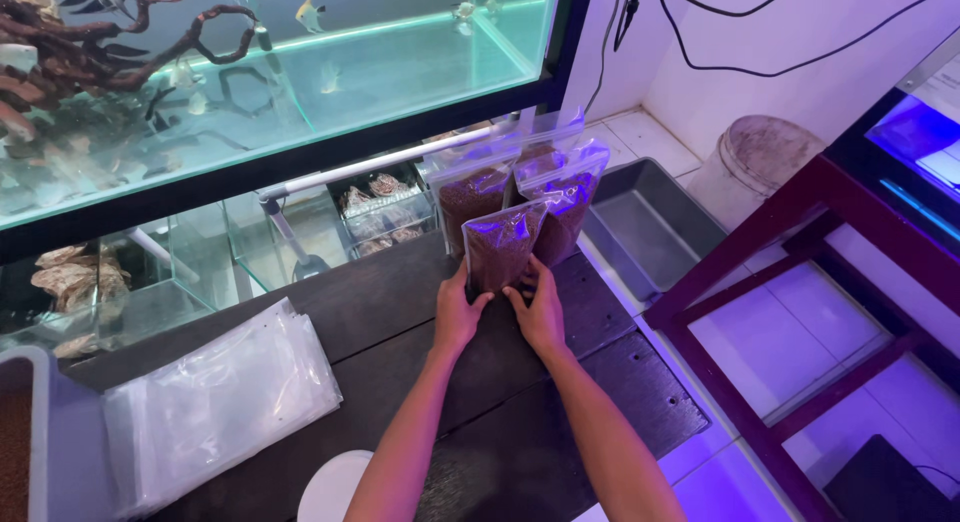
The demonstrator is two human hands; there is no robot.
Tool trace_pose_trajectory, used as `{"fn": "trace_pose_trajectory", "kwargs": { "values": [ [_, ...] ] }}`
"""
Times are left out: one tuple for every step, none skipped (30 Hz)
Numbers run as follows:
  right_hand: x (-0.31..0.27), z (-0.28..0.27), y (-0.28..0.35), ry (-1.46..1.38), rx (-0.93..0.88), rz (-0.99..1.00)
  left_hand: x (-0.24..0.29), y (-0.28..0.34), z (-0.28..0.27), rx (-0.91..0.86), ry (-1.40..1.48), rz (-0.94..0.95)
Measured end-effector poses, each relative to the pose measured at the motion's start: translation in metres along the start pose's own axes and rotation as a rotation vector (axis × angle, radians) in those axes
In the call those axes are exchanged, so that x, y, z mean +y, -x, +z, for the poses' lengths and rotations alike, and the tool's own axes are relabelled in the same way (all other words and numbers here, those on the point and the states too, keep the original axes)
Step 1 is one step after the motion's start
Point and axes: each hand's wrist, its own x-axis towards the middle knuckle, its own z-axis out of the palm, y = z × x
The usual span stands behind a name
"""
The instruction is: The person scoops brown fish food pellets from a large tray into a clear plastic bag using a small scoop. They then place the filled bag on a digital scale to weigh it, seal the bag, and set it aside with other packaged bags.
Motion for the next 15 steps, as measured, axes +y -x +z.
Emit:
{"fn": "trace_pose_trajectory", "kwargs": {
  "values": [
    [-0.003, 0.0, 0.0, 0.002, -0.002, -0.002, 0.001, -0.001, 0.0, 0.002, 0.003, -0.001],
    [-0.005, 0.0, 0.0, 0.015, -0.002, 0.001, 0.001, -0.001, 0.0, 0.007, 0.013, 0.008],
    [-0.008, 0.0, 0.001, 0.029, -0.002, 0.004, 0.002, -0.001, 0.0, 0.012, 0.023, 0.016],
    [-0.011, -0.002, 0.002, 0.03, -0.003, 0.003, 0.001, -0.001, 0.001, 0.014, 0.024, 0.016],
    [-0.014, -0.003, 0.003, 0.038, -0.006, 0.004, 0.0, -0.001, 0.002, 0.019, 0.027, 0.012],
    [-0.018, -0.004, 0.003, 0.046, -0.009, 0.003, -0.001, -0.002, 0.002, 0.025, 0.029, 0.011],
    [-0.015, -0.004, 0.002, 0.046, -0.01, 0.0, 0.002, -0.002, 0.001, 0.028, 0.03, 0.011],
    [-0.012, -0.003, 0.001, 0.05, -0.01, -0.001, 0.004, -0.001, -0.001, 0.024, 0.037, 0.015],
    [-0.01, -0.002, 0.001, 0.055, -0.01, -0.003, 0.007, 0.0, -0.003, 0.021, 0.045, 0.019],
    [-0.011, -0.002, 0.002, 0.053, -0.014, -0.003, -0.005, -0.001, 0.004, 0.023, 0.043, 0.016],
    [-0.012, -0.002, 0.004, 0.05, -0.022, -0.01, -0.017, -0.001, 0.01, 0.034, 0.054, 0.006],
    [-0.015, -0.003, 0.004, 0.048, -0.025, -0.02, -0.026, -0.004, 0.018, 0.044, 0.067, 0.001],
    [-0.011, -0.004, 0.003, 0.049, -0.024, -0.023, -0.029, -0.001, 0.02, 0.047, 0.068, 0.003],
    [-0.007, -0.004, 0.005, 0.026, -0.025, -0.039, -0.034, 0.006, 0.023, 0.043, 0.108, -0.039],
    [-0.004, -0.004, 0.007, 0.003, -0.025, -0.055, -0.038, 0.012, 0.024, 0.039, 0.148, -0.081]
  ]
}}
